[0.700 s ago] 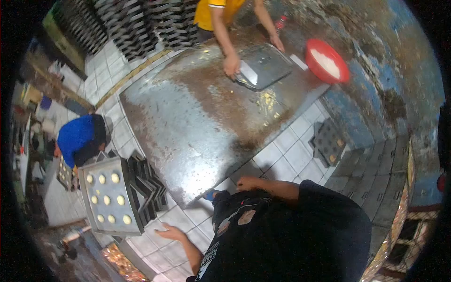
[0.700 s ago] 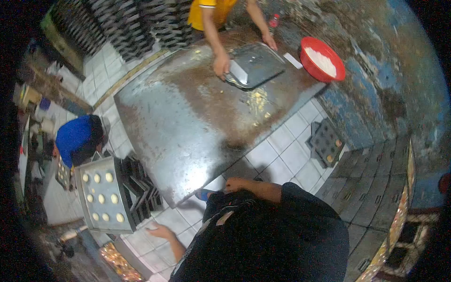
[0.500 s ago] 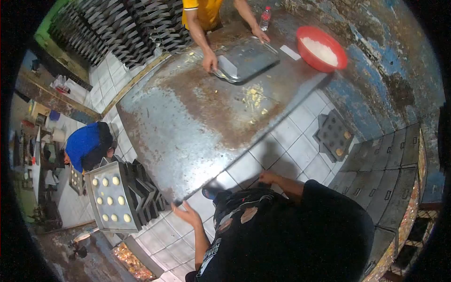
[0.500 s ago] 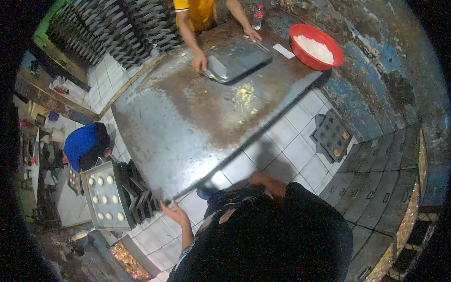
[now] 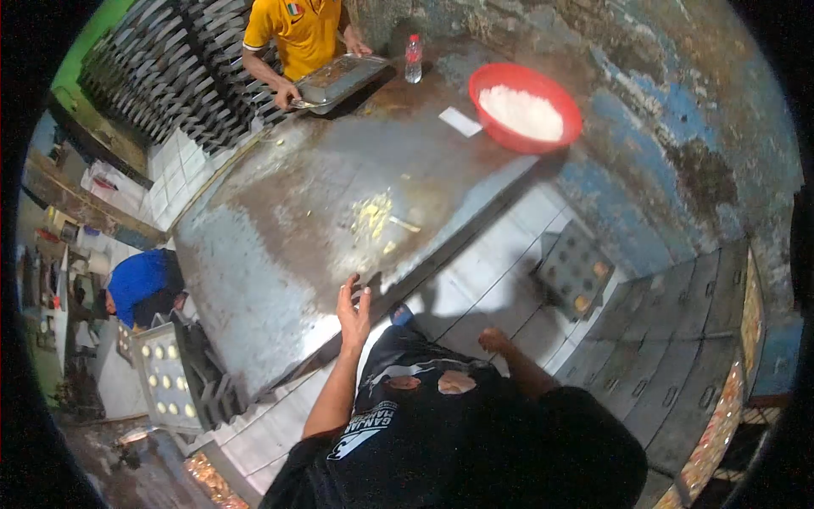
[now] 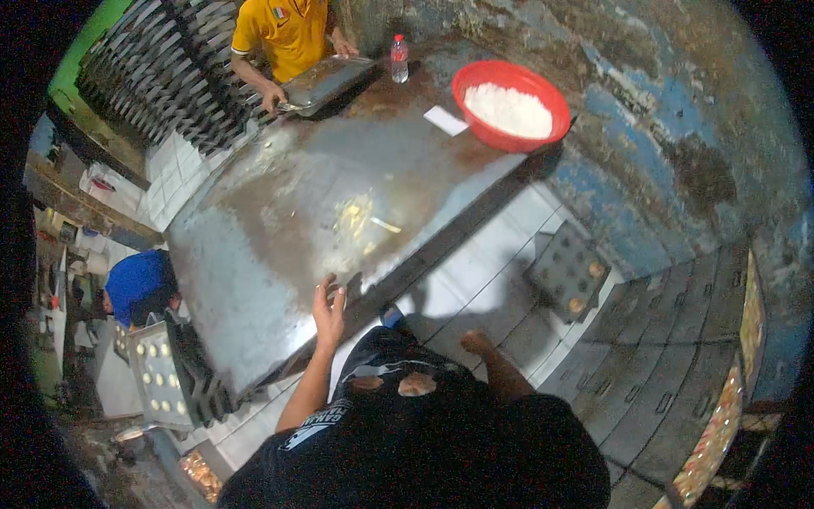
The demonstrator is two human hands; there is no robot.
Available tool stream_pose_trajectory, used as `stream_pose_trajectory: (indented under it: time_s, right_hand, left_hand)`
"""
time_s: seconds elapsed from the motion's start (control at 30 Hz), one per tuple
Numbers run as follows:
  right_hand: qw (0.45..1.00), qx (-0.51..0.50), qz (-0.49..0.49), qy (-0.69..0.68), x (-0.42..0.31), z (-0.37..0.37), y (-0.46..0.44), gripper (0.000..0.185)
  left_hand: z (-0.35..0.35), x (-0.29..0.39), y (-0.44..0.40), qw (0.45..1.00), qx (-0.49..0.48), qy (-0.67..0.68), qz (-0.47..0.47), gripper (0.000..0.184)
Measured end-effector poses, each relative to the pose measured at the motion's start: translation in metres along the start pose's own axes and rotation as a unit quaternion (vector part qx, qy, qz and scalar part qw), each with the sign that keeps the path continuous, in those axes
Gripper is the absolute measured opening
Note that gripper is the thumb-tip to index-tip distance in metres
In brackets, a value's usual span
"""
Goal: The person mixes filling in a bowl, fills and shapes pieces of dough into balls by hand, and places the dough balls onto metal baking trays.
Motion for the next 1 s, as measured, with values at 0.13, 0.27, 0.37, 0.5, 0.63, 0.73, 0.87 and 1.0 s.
stream_pose_trajectory:
  time_s: [0.13, 0.27, 0.37, 0.5, 0.63, 0.73, 0.87, 1.0]
  right_hand:
    - [0.995, 0.052, -0.061, -0.056, 0.047, -0.039, 0.016, 0.036]
    - [0.899, 0.182, -0.398, 0.031, 0.066, -0.121, 0.051, 0.043]
    - [0.928, 0.161, 0.107, -0.319, 0.093, -0.189, 0.056, 0.05]
    - [0.83, 0.213, 0.21, -0.471, 0.042, -0.266, 0.069, 0.046]
    - [0.911, 0.263, 0.131, -0.288, 0.085, -0.378, 0.039, 0.033]
    - [0.912, 0.233, -0.06, -0.333, 0.089, -0.463, -0.002, 0.027]
    - [0.712, 0.277, -0.075, -0.641, 0.043, -0.622, -0.038, 0.045]
    - [0.72, 0.249, -0.084, -0.642, 0.041, -0.725, -0.107, 0.054]
  left_hand:
    - [0.093, 0.029, -0.065, 0.993, -0.103, 0.043, -0.036, 0.04]
    - [0.204, 0.058, -0.135, 0.971, -0.191, 0.137, -0.039, 0.04]
    - [0.303, 0.078, -0.184, 0.939, -0.253, 0.223, -0.065, 0.043]
    - [0.406, 0.104, -0.231, 0.895, -0.308, 0.283, -0.155, 0.054]
    - [0.481, 0.117, -0.269, 0.872, -0.265, 0.314, -0.265, 0.047]
    - [0.52, 0.119, -0.288, 0.88, -0.237, 0.31, -0.271, 0.041]
    - [0.55, 0.123, -0.309, 0.874, -0.138, 0.352, -0.307, 0.027]
    - [0.531, 0.158, -0.316, 0.868, -0.077, 0.386, -0.302, 0.01]
Point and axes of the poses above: each hand's wrist, its own y-axis away from the middle knuckle, its own z-axis out of the palm, x = y × z, the point moved 9 cm from there along -y, towards the middle knuckle, and after that the axes turned 1 degree about x, right-handed, at the moved point
